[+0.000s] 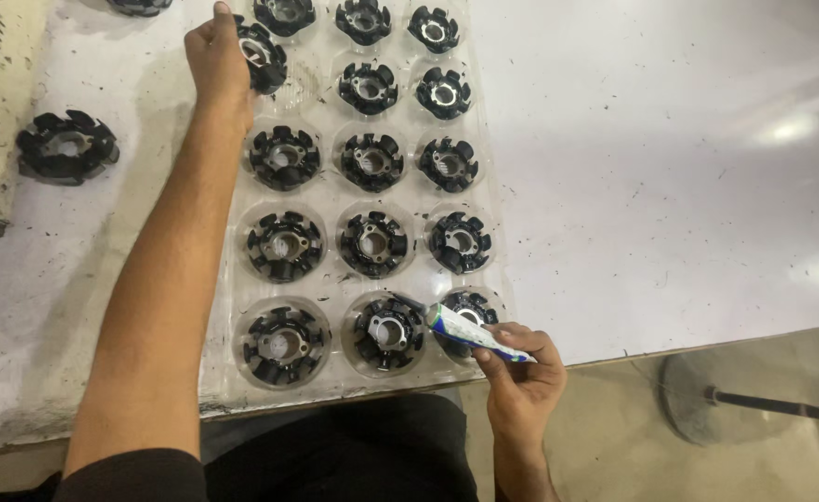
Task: The person picks up black plastic rotor-like parts one at a time from a tray, squeezes adhesive from a tube onto each part's hub, and places the treated part onto a second tray. The person repeats this cycle across many parts laid out on the worktable.
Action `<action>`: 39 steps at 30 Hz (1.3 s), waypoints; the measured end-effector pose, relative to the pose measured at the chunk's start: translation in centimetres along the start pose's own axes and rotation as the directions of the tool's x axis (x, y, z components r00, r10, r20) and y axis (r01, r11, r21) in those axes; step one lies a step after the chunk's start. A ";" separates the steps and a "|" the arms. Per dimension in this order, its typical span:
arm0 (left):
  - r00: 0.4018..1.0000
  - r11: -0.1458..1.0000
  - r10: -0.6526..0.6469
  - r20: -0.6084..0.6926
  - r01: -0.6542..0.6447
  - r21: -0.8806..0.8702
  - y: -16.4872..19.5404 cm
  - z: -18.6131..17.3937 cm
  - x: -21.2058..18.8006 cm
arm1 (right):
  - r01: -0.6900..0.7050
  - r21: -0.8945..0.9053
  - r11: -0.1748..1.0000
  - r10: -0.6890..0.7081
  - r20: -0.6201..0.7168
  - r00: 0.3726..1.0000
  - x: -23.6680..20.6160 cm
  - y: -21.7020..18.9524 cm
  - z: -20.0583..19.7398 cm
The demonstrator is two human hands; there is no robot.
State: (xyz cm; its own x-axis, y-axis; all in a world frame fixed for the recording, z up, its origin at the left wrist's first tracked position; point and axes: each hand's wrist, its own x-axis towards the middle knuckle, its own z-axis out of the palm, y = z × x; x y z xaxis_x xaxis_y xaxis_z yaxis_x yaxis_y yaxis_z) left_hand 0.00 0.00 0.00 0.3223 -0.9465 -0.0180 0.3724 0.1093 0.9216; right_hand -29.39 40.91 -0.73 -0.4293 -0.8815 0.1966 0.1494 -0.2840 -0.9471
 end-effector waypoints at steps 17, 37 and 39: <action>0.738 -0.195 0.136 0.661 -0.634 0.748 1.8 -2.6 2.0 | 0.181 -0.136 0.974 -0.178 0.036 0.983 -3.4 -1.1 3.4; 0.472 -0.058 0.009 0.881 -0.880 0.472 0.4 2.1 -12.7 | 0.187 0.147 0.971 -0.171 -0.117 0.978 -0.7 0.8 -0.1; 0.420 -0.168 -0.007 0.907 -0.895 0.413 0.0 2.4 -12.6 | 0.188 0.142 0.972 -0.173 -0.117 0.978 -0.6 0.8 0.0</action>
State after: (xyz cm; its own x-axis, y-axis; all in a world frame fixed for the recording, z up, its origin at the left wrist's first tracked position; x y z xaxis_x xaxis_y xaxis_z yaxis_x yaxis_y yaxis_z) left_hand -6.18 11.14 1.12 -0.6569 -0.6742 0.3375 -0.7106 0.7032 0.0215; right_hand -29.02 41.22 -1.62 -0.5499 -0.7690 0.3260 0.1905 -0.4955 -0.8475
